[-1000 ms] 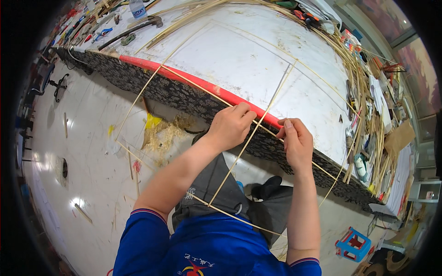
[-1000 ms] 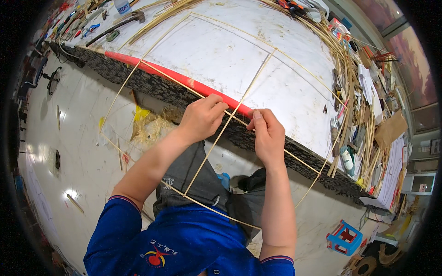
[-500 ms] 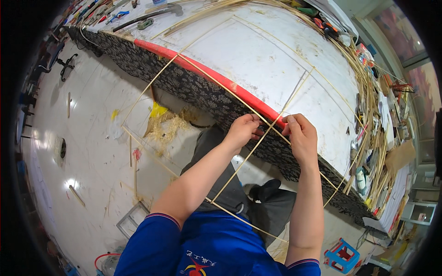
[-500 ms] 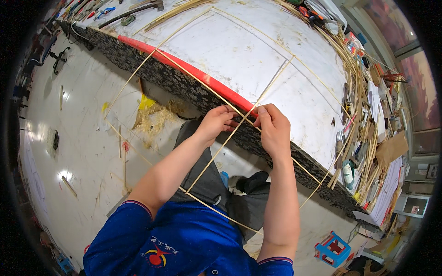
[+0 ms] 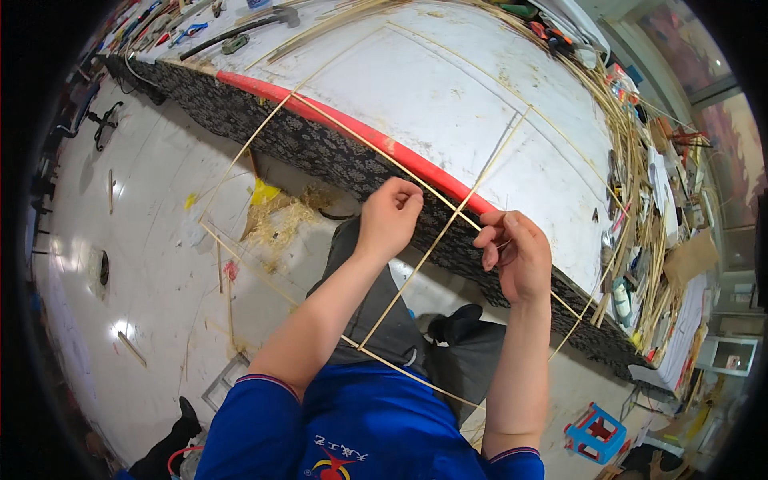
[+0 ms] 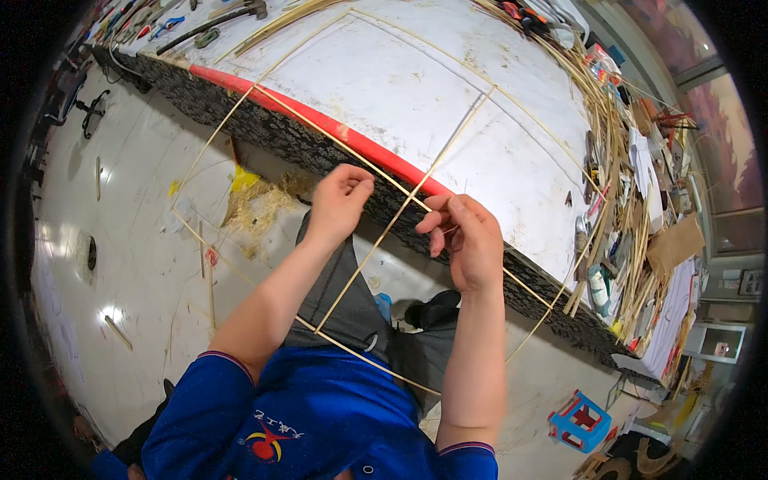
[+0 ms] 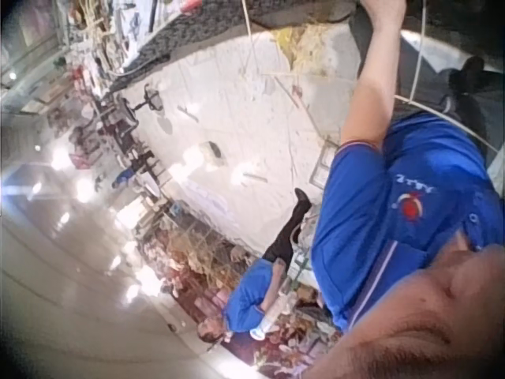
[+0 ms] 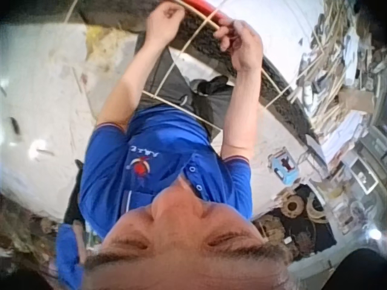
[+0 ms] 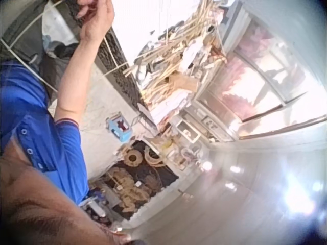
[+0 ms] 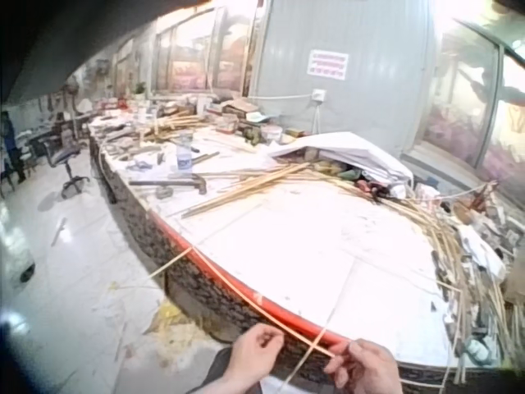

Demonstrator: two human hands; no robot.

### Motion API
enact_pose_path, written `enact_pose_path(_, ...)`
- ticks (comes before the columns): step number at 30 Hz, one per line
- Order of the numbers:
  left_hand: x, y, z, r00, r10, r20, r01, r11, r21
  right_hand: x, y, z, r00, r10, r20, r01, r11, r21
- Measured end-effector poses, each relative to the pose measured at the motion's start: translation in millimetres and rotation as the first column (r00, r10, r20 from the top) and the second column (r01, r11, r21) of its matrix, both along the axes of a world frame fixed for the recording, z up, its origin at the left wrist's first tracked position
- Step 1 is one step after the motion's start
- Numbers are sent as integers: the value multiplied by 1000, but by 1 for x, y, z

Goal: Assembling a large bamboo frame by gluing and tying strips together.

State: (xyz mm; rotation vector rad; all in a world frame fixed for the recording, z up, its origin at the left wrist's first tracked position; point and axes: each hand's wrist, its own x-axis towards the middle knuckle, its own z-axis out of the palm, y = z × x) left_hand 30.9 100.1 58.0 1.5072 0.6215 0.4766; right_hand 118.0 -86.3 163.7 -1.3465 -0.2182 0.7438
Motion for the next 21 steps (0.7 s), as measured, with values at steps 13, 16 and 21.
enact_pose_path(13, -23, -14, 80, 694, -699, 173, 718, 657, -230, -18, -34, 13, 995, 98, -19, -95, 985, 141)
enact_pose_path(16, -32, -14, 82, 725, -685, 71, 670, 678, -302, -21, -44, 9, 996, 72, -50, -65, 990, 129)
enact_pose_path(21, -46, -18, 71, 789, -613, 33, 584, 732, -351, -29, -53, -1, 999, -15, -37, 19, 991, 132)
